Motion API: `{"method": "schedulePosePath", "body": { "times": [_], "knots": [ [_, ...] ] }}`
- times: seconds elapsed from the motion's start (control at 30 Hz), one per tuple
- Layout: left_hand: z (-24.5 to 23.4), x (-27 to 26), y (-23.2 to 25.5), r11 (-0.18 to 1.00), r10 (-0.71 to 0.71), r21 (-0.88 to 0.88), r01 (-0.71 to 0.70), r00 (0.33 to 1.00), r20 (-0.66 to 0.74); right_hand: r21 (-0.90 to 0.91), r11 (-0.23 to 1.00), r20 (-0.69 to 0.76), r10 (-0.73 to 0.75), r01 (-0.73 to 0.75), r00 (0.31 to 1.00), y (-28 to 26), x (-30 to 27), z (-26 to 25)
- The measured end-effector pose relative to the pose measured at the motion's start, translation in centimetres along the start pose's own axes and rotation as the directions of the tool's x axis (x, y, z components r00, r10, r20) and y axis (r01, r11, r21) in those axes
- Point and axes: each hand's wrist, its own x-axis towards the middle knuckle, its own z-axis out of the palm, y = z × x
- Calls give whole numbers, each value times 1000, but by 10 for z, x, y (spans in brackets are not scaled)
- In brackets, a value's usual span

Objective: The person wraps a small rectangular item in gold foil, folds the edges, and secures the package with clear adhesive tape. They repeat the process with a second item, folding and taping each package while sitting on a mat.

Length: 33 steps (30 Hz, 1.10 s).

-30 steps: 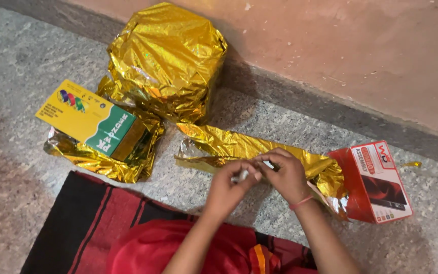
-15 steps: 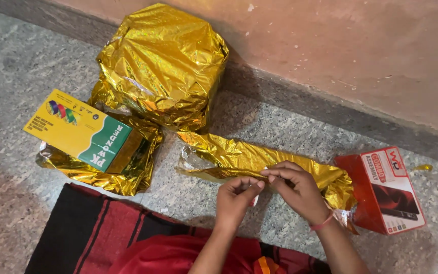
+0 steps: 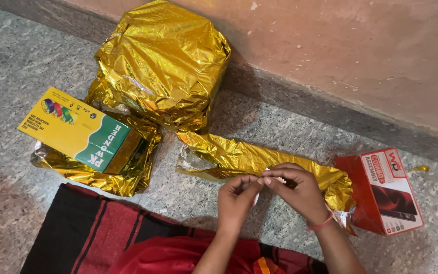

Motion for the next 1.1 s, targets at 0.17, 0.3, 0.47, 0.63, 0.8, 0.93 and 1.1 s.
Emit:
{"method": "schedulePosePath", "body": {
  "times": [0.17,0.3,0.47,0.63,0.8,0.93,1.1],
  "knots": [
    [0,-1,1,999,-16,42,16,1000,-20,48,998,30,50,-51,998,5,1,-4],
    [1,-1,1,999,-20,38,20,1000,-11,10,1000,49,22,-22,999,10,3,-6],
    [2,-3,2,999,-46,12,46,999,3,45,992,47,112,-114,993,16,5,-6],
    [3,-4,6,997,-68,39,68,998,5,19,995,44,94,-95,995,15,4,-5],
    [3,-4,6,996,-56,65,56,998,2,73,991,53,106,-110,993,9,4,-5],
    [4,-4,3,994,-52,96,53,999,-14,-4,994,65,111,-111,992,8,6,-5],
    [6,-5,7,999,-11,47,11,1000,-3,40,997,1,72,-72,997,7,6,2]
  ]
}}
